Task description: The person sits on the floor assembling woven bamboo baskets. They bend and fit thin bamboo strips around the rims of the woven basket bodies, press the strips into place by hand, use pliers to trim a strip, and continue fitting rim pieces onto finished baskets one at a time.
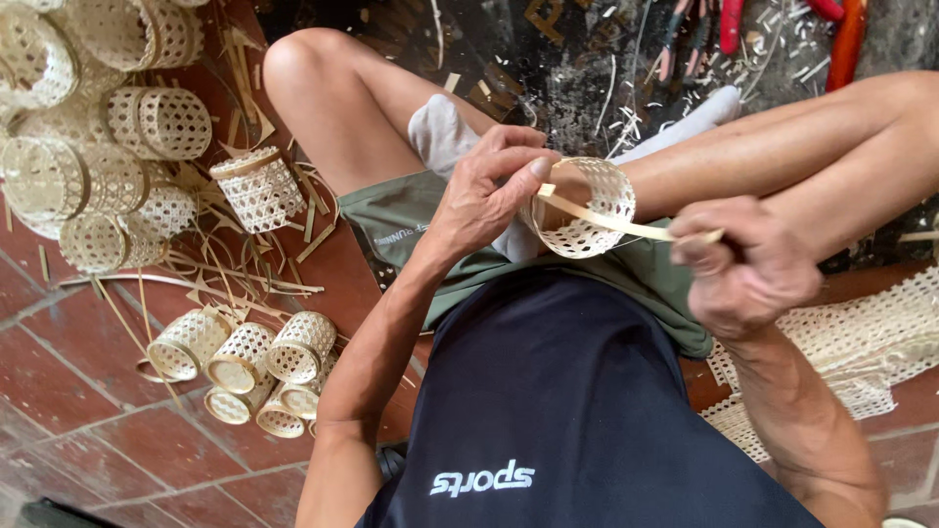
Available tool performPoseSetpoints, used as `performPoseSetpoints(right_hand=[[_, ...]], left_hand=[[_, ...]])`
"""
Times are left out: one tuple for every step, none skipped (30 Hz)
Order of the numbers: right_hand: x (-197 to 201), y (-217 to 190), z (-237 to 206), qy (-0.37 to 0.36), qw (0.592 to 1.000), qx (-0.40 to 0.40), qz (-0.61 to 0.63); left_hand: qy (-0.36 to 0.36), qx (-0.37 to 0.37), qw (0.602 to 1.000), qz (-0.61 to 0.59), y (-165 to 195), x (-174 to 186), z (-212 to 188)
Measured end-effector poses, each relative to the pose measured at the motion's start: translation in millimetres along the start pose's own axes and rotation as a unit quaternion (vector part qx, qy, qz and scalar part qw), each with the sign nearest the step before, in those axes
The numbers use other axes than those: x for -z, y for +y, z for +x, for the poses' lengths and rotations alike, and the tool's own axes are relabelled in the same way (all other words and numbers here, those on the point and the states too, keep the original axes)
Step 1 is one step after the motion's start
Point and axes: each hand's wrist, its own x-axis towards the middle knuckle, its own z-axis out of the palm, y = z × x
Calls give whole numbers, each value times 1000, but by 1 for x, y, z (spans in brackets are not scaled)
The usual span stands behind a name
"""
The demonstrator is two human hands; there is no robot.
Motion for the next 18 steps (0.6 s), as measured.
performPoseSetpoints(right_hand=[[5, 7, -9, 74, 995, -52, 51], [13, 13, -16, 148, 978, -102, 103], [23, 18, -27, 186, 971, -95, 115], [34, 23, -38, 223, 963, -88, 126], [48, 32, -43, 253, 956, -67, 130], [63, 41, -48, 282, 949, -46, 132], [84, 47, -54, 305, 944, -29, 124], [107, 55, -59, 323, 939, -24, 114], [130, 63, -65, 340, 934, -19, 103], [155, 80, -62, 353, 931, -23, 90], [180, 97, -61, 356, 930, -29, 90], [205, 113, -60, 358, 929, -35, 90], [231, 129, -58, 350, 930, -45, 104], [253, 143, -60, 344, 933, -45, 95], [273, 156, -61, 338, 936, -45, 86], [293, 166, -59, 339, 936, -43, 82], [311, 171, -59, 347, 933, -45, 83], [325, 175, -58, 360, 928, -48, 84]], left_hand=[[-27, 22, 999, -17, -2, -5, 5], [-41, 14, 999, -29, -4, -11, 11], [-57, 12, 997, -43, -5, -17, 16], [-74, 10, 996, -57, -4, -24, 18], [-79, 24, 995, -47, -3, -29, 20], [-82, 36, 995, -36, 0, -33, 23], [-86, 52, 995, -27, 4, -36, 24], [-119, 42, 992, 11, 9, -38, 25], [-151, 29, 987, 50, 15, -38, 25], [-182, 15, 979, 88, 21, -40, 26], [-194, 20, 975, 105, 27, -43, 26], [-203, 24, 971, 122, 33, -47, 25], [-211, 30, 967, 139, 38, -51, 25], [-210, 50, 969, 120, 41, -55, 25], [-209, 67, 970, 103, 42, -59, 24], [-208, 80, 971, 86, 42, -63, 27], [-198, 131, 970, 60, 41, -67, 28], [-186, 184, 964, 33, 39, -71, 29]])
